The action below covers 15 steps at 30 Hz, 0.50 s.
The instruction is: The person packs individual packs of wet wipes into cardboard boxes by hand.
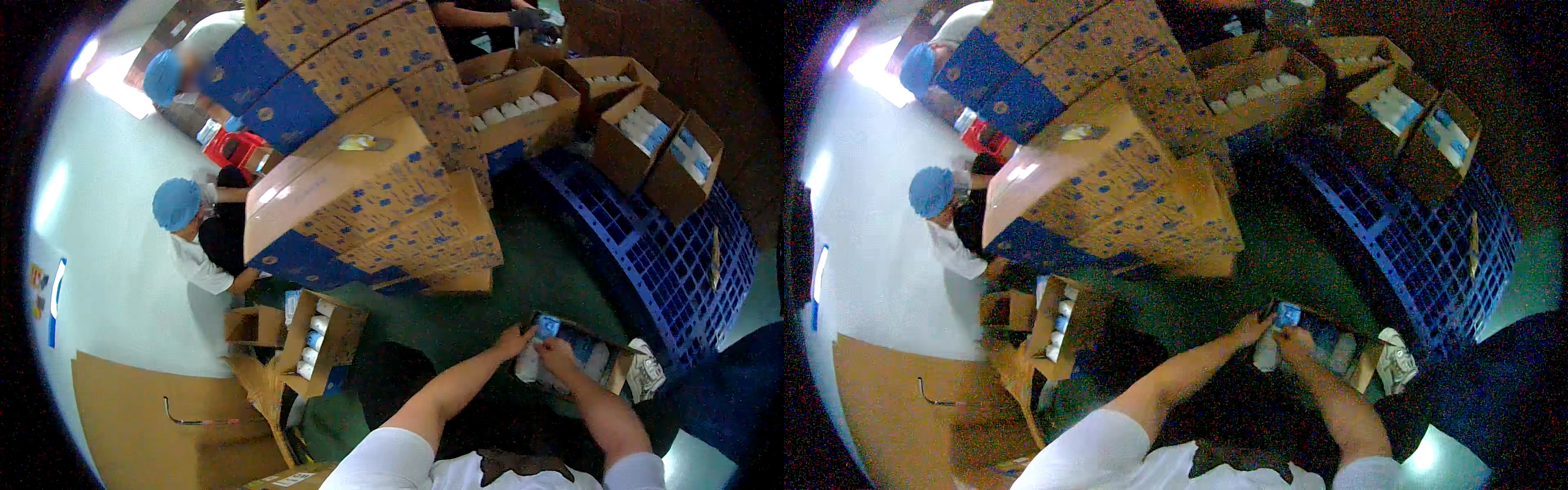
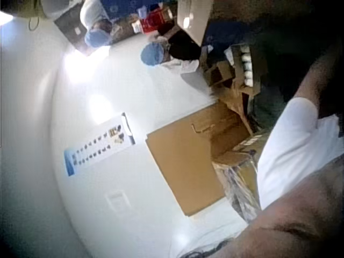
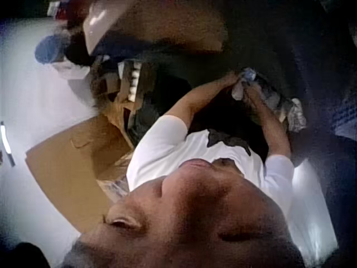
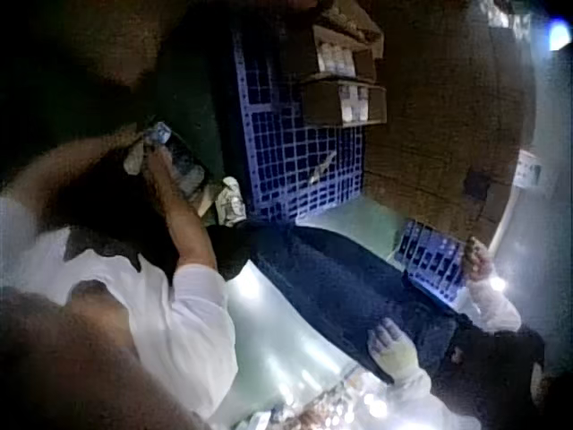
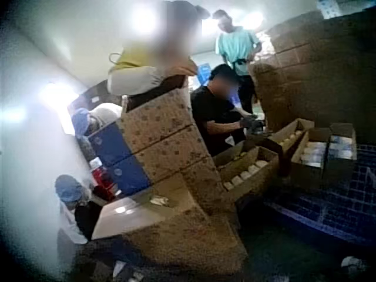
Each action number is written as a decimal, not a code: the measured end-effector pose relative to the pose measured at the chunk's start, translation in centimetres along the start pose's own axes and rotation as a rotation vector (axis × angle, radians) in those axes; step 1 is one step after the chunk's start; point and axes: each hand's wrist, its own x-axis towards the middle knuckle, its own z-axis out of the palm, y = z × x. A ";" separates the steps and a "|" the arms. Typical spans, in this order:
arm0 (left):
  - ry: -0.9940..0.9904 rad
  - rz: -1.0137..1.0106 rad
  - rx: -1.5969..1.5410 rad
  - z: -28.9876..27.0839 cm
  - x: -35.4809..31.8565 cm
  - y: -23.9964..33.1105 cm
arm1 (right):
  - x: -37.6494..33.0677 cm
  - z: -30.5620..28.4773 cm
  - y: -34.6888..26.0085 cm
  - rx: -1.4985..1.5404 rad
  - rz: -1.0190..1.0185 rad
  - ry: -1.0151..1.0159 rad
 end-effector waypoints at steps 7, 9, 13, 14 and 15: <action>0.056 0.168 -0.514 -2.4 -5.0 4.6 | -6.9 -9.3 -6.2 0.141 -0.298 0.072; -0.190 0.061 -0.840 -4.5 -7.3 8.5 | -8.3 -10.2 -9.0 0.131 -0.333 0.264; -0.772 0.034 -1.391 -8.2 -7.9 10.2 | -9.6 -10.6 -12.5 0.639 -0.346 0.402; -0.942 0.099 -1.515 -9.3 -8.8 12.4 | -8.6 -10.0 -10.8 0.719 -0.424 0.571; -0.964 0.147 -1.522 -9.5 -8.9 12.0 | -8.2 -9.5 -11.2 0.778 -0.203 0.654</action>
